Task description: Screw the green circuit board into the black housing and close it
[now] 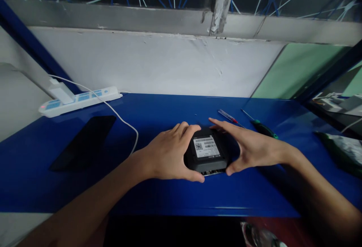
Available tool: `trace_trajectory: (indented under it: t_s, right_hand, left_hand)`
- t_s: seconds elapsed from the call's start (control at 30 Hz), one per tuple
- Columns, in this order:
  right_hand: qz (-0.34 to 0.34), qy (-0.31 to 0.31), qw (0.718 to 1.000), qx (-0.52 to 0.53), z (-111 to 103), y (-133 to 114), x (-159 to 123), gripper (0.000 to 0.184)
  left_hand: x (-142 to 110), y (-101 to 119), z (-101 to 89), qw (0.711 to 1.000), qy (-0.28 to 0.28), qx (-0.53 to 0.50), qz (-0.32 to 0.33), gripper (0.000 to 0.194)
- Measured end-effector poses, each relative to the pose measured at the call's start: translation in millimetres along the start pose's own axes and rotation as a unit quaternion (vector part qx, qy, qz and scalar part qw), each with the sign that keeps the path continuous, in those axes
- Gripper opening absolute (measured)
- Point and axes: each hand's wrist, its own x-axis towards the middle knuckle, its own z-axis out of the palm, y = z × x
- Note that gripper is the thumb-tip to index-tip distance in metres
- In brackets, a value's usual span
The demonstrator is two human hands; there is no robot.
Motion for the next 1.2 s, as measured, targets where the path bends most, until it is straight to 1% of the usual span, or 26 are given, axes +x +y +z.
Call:
trace_trajectory:
  t_s: [0.1, 0.17, 0.33, 0.5, 0.7, 0.83, 0.93, 1.07, 1.2]
  right_hand:
    - [-0.013, 0.001, 1.000, -0.022, 0.3, -0.7, 0.0, 0.131]
    - [-0.008, 0.000, 0.999, -0.035, 0.8, -1.9, 0.1, 0.133]
    - [0.021, -0.001, 0.999, -0.033, 2.0, -4.1, -0.3, 0.132]
    - [0.018, -0.003, 0.999, -0.048, 1.9, -1.8, -1.3, 0.129]
    - [0.017, -0.005, 0.997, -0.069, 2.6, -1.3, -4.2, 0.127]
    - [0.027, -0.018, 0.995, -0.091, 2.6, -10.0, -5.3, 0.123]
    - [0.034, -0.030, 0.993, -0.105, 1.6, -15.6, -5.6, 0.120]
    - [0.028, -0.022, 0.991, -0.126, -0.5, -17.0, -5.3, 0.124]
    - [0.065, -0.024, 0.988, -0.139, -1.9, -19.3, -3.5, 0.121]
  left_hand:
    - [-0.3, 2.1, -0.2, 1.000, 0.004, 0.009, 0.010, 0.093]
    - [0.0, 3.0, -0.2, 1.000, 0.008, 0.020, 0.012, 0.091]
    - [0.8, 1.4, 0.1, 1.000, -0.001, 0.016, 0.003, 0.093]
    - [0.5, -0.9, -0.3, 1.000, -0.012, 0.008, -0.001, 0.101]
    - [1.0, 0.8, -4.5, 0.998, -0.050, 0.026, -0.025, 0.104]
    - [2.7, 6.4, -11.1, 0.992, -0.106, 0.028, -0.061, 0.108]
    - [3.6, 9.2, -15.0, 0.987, -0.135, 0.025, -0.079, 0.111]
    - [4.3, 7.5, -15.1, 0.987, -0.139, 0.013, -0.082, 0.109]
    - [5.8, 4.6, -13.8, 0.987, -0.141, 0.001, -0.081, 0.103]
